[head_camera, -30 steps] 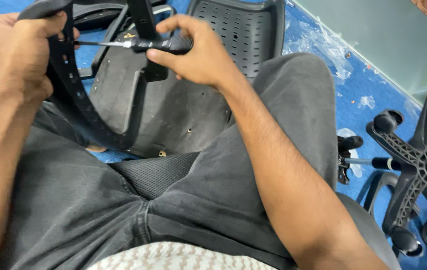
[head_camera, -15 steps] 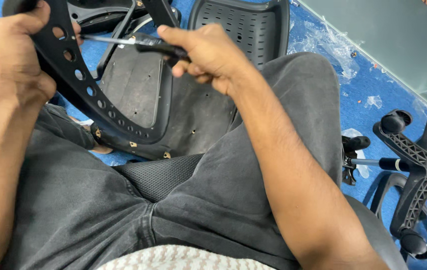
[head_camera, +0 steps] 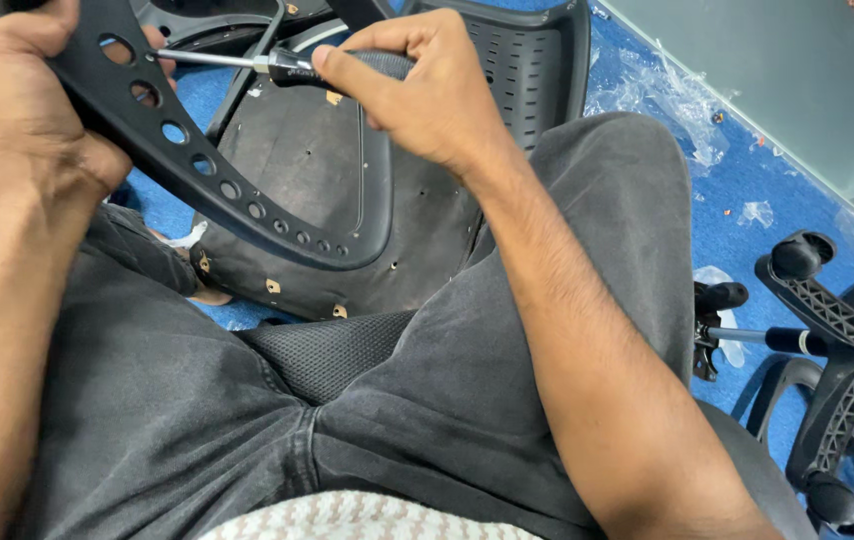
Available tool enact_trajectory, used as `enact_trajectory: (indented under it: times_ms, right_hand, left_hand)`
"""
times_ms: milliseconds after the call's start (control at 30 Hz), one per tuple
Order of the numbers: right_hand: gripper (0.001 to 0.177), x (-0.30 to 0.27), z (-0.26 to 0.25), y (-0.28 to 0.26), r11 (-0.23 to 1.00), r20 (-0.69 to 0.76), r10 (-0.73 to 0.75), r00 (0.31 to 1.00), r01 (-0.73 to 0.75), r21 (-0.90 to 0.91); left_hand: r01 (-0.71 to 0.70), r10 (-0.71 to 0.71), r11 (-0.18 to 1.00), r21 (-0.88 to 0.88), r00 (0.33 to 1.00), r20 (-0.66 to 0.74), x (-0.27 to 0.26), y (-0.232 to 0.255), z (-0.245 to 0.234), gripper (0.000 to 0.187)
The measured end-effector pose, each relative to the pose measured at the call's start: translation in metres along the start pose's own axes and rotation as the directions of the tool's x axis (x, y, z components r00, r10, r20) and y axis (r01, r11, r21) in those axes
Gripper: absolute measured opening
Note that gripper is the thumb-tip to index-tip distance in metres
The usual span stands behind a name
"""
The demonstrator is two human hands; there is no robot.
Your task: The person uses a screwdriver to attach a black plastic chair armrest to a chair seat base, tightening multiple screws to secure the parts together.
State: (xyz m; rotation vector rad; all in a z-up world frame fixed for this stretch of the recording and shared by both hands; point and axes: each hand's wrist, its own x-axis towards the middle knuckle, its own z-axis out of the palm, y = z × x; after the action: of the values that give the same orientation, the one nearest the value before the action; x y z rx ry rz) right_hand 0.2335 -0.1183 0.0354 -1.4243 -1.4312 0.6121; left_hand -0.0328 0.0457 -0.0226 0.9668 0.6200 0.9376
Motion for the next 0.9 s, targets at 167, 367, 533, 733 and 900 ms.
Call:
enact_trajectory:
  times_ms: [167,367,533,733,900]
  right_hand:
    - [0.021,0.002,0.009,0.004,0.984,-0.032,-0.092,0.995,0.086,-0.155]
    - [0.020,-0.003,0.003,0.009,0.934,-0.003,-0.266,0.964,0.257,-0.248]
    - [0.029,-0.005,-0.005,0.007,0.852,0.095,-0.360,0.928,0.368,-0.372]
    - [0.033,-0.004,-0.008,0.003,0.841,0.166,-0.405,0.899,0.438,-0.317]
    - [0.028,-0.010,0.003,0.007,0.916,0.147,-0.257,0.955,0.289,-0.279]
  left_hand:
    - [0.039,-0.039,0.998,0.055,0.999,-0.013,-0.002,0.000,0.006,0.025]
    - [0.034,-0.031,0.997,0.073,0.998,-0.049,-0.006,0.002,0.016,0.021]
    - [0.022,-0.004,0.981,0.190,0.995,-0.095,-0.009,0.009,0.026,0.021]
    - [0.082,0.002,0.921,0.381,0.977,-0.215,-0.013,0.005,0.039,0.018]
    - [0.148,-0.045,0.908,0.391,0.964,-0.261,-0.017,0.005,0.040,0.018]
